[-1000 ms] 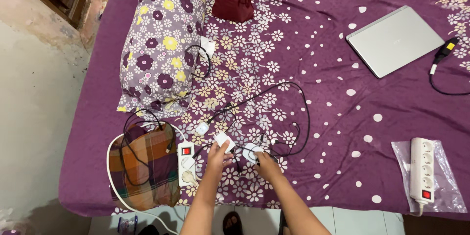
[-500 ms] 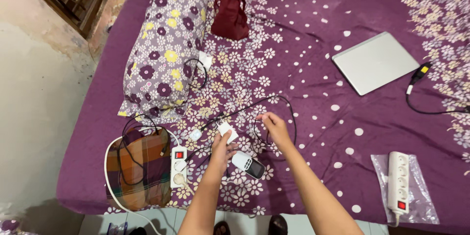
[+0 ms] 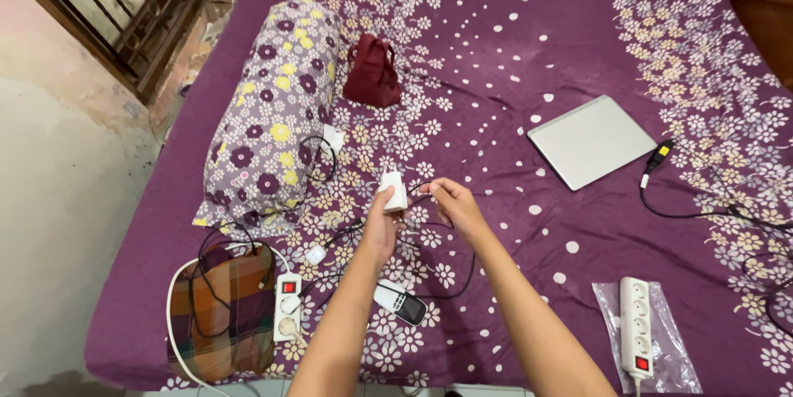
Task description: The person gathers chargers and a power strip on a bed, plugs charger adapters into the power strip, and connects charging cables to a smartphone, a feature phone, and a smartwatch, pressing the power strip switch. They handle each device in turn to attach its charging cable.
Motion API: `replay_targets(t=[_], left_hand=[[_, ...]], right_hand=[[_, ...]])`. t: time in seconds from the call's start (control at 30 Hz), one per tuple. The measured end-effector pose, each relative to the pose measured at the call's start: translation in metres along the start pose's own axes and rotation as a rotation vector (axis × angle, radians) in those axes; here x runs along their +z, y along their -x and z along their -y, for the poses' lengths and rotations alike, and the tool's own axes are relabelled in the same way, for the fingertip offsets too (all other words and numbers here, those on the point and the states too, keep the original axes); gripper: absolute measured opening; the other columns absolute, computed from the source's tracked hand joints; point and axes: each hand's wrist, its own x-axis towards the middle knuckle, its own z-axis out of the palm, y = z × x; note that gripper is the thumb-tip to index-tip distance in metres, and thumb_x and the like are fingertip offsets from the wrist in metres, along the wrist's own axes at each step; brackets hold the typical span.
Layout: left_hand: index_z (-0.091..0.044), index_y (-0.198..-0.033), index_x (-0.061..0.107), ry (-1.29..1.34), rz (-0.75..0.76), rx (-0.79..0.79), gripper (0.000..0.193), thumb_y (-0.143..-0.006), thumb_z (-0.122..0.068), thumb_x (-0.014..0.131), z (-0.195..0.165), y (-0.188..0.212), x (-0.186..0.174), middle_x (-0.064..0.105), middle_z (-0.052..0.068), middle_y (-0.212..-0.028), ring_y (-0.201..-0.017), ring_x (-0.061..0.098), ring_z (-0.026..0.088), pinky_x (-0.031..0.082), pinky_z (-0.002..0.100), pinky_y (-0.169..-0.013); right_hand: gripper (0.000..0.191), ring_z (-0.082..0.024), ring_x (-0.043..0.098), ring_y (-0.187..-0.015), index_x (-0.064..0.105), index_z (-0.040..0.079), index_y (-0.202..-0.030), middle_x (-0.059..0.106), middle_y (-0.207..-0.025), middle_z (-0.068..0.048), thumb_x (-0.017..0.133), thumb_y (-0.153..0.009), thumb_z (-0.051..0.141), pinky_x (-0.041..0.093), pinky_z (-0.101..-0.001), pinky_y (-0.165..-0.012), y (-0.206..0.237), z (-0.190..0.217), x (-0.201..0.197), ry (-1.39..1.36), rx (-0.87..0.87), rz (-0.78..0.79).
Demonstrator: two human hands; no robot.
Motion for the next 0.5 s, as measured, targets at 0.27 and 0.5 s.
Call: replay_targets(t=[0.27, 0.5], left_hand=[[-0.014, -0.115, 0.055, -0.121, 0.068, 0.013, 0.033, -0.095, -0.041, 0.056, -0.081, 0.001, 0.009, 0.064, 0.006, -0.072, -0.038, 0.030, 0.007, 0.028, 0.024, -0.042], [-0.007, -0.110, 0.049, 0.068, 0.074, 0.183, 0.036, -0.104, -0.043, 0.055, -0.138, -0.004, 0.002, 0.064, 0.006, -0.076, -0.041, 0.032, 0.007, 0.027, 0.025, -0.040]], right_hand=[[0.018, -0.015, 0.065, -0.062, 0.074, 0.012, -0.102, 0.070, -0.071, -0.005, 0.077, -0.089, 0.024, 0.050, -0.0325, -0.060, -0.003, -0.001, -0.033, 0.824, -0.279, -0.205], [0.020, -0.028, 0.076, -0.081, 0.072, 0.014, -0.106, 0.076, -0.085, -0.010, 0.071, -0.087, 0.022, 0.056, -0.0392, -0.074, 0.002, -0.019, -0.065, 0.899, -0.116, -0.366]])
